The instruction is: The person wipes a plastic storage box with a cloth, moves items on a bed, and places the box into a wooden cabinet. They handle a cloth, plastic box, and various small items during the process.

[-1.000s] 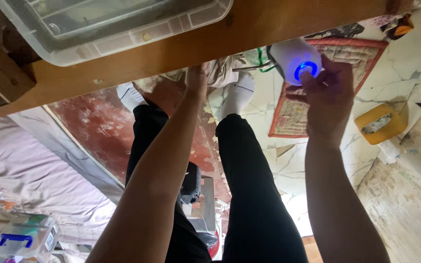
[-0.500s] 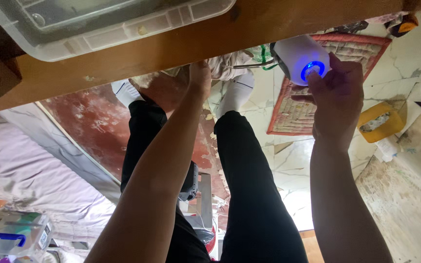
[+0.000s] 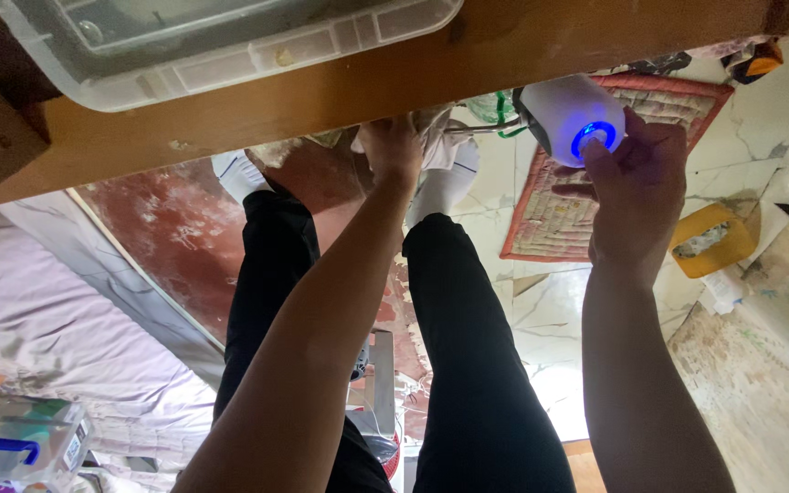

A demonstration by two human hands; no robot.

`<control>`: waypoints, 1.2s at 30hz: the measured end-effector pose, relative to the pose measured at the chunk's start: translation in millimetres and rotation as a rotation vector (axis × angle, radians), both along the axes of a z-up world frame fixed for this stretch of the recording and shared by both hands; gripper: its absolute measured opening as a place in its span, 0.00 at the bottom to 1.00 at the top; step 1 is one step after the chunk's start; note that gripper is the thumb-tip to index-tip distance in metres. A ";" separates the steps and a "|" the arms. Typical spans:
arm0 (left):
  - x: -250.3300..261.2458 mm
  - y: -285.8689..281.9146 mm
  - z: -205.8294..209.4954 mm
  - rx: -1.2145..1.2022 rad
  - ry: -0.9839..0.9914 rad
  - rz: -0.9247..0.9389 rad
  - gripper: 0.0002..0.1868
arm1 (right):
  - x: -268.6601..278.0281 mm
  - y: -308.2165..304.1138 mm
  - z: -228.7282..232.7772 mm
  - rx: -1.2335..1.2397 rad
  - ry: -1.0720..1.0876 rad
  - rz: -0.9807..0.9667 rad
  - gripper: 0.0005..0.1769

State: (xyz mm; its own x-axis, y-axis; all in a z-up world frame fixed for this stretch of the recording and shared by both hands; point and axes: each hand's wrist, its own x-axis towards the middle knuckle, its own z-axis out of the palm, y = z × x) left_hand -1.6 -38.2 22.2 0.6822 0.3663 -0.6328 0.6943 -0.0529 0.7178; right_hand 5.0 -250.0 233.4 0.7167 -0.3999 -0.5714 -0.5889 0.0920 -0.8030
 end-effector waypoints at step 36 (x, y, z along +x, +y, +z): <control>17.9 111.5 315.5 0.041 -0.102 -0.043 0.23 | 22.9 218.8 101.9 -0.163 -0.132 0.584 0.13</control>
